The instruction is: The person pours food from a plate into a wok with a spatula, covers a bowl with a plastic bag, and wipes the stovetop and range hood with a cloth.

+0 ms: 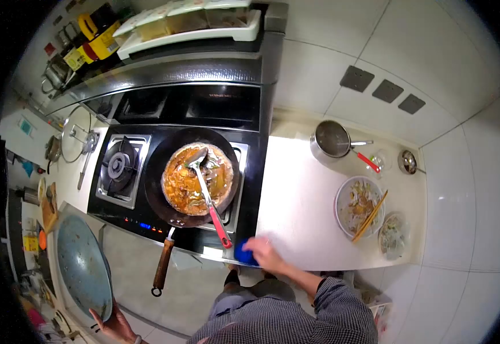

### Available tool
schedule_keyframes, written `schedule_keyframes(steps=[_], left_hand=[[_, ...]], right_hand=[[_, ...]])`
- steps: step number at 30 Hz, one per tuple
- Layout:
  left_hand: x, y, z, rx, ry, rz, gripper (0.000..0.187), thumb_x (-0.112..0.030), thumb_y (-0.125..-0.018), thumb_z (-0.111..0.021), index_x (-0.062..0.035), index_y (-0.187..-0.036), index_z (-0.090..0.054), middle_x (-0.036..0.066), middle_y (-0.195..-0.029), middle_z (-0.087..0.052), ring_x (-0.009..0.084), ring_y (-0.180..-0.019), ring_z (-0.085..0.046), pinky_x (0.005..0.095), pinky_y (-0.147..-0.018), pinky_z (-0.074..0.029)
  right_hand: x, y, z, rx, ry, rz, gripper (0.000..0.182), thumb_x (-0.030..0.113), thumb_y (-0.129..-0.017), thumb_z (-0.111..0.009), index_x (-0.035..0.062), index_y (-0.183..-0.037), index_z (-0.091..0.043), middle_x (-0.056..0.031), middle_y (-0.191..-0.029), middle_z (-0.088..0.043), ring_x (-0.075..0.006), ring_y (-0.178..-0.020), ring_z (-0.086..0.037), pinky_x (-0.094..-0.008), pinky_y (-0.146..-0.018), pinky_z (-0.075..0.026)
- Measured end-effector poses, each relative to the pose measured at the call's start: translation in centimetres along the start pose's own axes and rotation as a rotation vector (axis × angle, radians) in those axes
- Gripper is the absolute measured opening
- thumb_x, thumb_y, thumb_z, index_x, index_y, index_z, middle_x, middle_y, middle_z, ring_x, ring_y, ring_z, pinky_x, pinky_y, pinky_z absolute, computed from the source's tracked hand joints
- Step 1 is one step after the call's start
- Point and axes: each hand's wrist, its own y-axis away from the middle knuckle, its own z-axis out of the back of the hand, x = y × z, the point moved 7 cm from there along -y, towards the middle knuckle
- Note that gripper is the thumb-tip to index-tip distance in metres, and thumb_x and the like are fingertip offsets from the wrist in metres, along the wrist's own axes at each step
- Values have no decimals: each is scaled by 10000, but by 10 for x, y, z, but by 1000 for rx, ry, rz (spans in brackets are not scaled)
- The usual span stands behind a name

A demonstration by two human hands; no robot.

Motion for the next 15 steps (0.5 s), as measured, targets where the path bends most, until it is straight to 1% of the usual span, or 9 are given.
schedule_keyframes(steps=[1, 3, 4, 7, 9, 10, 11, 13, 15], left_hand=[[-1, 0, 2, -6, 11, -6, 661, -186, -810, -671, 54, -1350, -376, 243, -1353, -436, 414, -1230, -425, 569, -1032, -359], [-3, 1, 0, -26, 1, -16, 662, -180, -815, -664, 50, -1359, -364, 244, -1371, -412, 414, -1245, -406, 568, -1032, -362], [-4, -1, 3, -31, 13, -22, 662, -180, -815, -664, 50, -1359, -364, 244, -1371, -412, 414, -1245, -406, 568, -1032, -362], [-6, -7, 11, -39, -9, -22, 671, -174, -818, -657, 40, -1374, -348, 240, -1396, -380, 415, -1263, -381, 574, -1037, -353], [-4, -10, 9, -69, -30, 7, 680, -165, -816, -651, 30, -1386, -335, 238, -1409, -358, 419, -1268, -366, 580, -1044, -339], [-3, -15, 13, -64, -1, -18, 694, -151, -812, -652, 28, -1395, -320, 241, -1407, -361, 424, -1266, -365, 580, -1059, -316], [-2, -19, 19, -75, 12, -30, 694, -151, -812, -652, 28, -1395, -320, 241, -1407, -361, 424, -1266, -365, 580, -1059, -316], [1, -29, 27, -60, 42, -43, 704, -141, -812, -659, 31, -1398, -310, 241, -1421, -341, 421, -1274, -355, 578, -1067, -304], [2, -36, 29, -87, 58, -51, 712, -133, -810, -664, 39, -1397, -302, 239, -1435, -320, 419, -1287, -338, 576, -1068, -300]], right_hand=[[-22, -21, 28, -203, -7, -147, 374, -89, -733, -538, 69, -1055, -638, -109, -1077, -624, -284, -1041, -557, -388, -967, -394], [-21, -95, 99, -479, 150, -79, 390, -109, -741, -523, 78, -1064, -638, -96, -1095, -635, -289, -1110, -547, -400, -992, -376], [-8, -136, 130, -580, 238, 20, 373, -100, -756, -536, 77, -1070, -633, -104, -1082, -632, -295, -1111, -546, -413, -1001, -362], [25, -240, 183, -733, 500, 345, 421, -54, -796, -549, 109, -1179, -609, -107, -1201, -576, -286, -1187, -488, -446, -1006, -338], [19, -299, 184, -635, 900, 401, 441, -14, -805, -535, 128, -1219, -596, -111, -1243, -550, -280, -1216, -462, -440, -1002, -346], [2, -318, 176, -485, 1077, 421, 451, 35, -807, -523, 120, -1248, -570, -122, -1238, -549, -279, -1237, -453, -418, -993, -366], [-44, -329, 164, -278, 958, 496, 465, 35, -807, -504, 140, -1255, -571, -118, -1291, -531, -251, -1308, -406, -389, -1044, -333], [-114, -315, 129, -2, 934, 607, 428, 50, -821, -483, 124, -1231, -582, -86, -1311, -531, -203, -1310, -415, -334, -1072, -334], [-180, -294, 114, 129, 888, 472, 377, 90, -840, -472, 112, -1192, -605, -53, -1306, -541, -181, -1308, -421, -305, -1086, -335]])
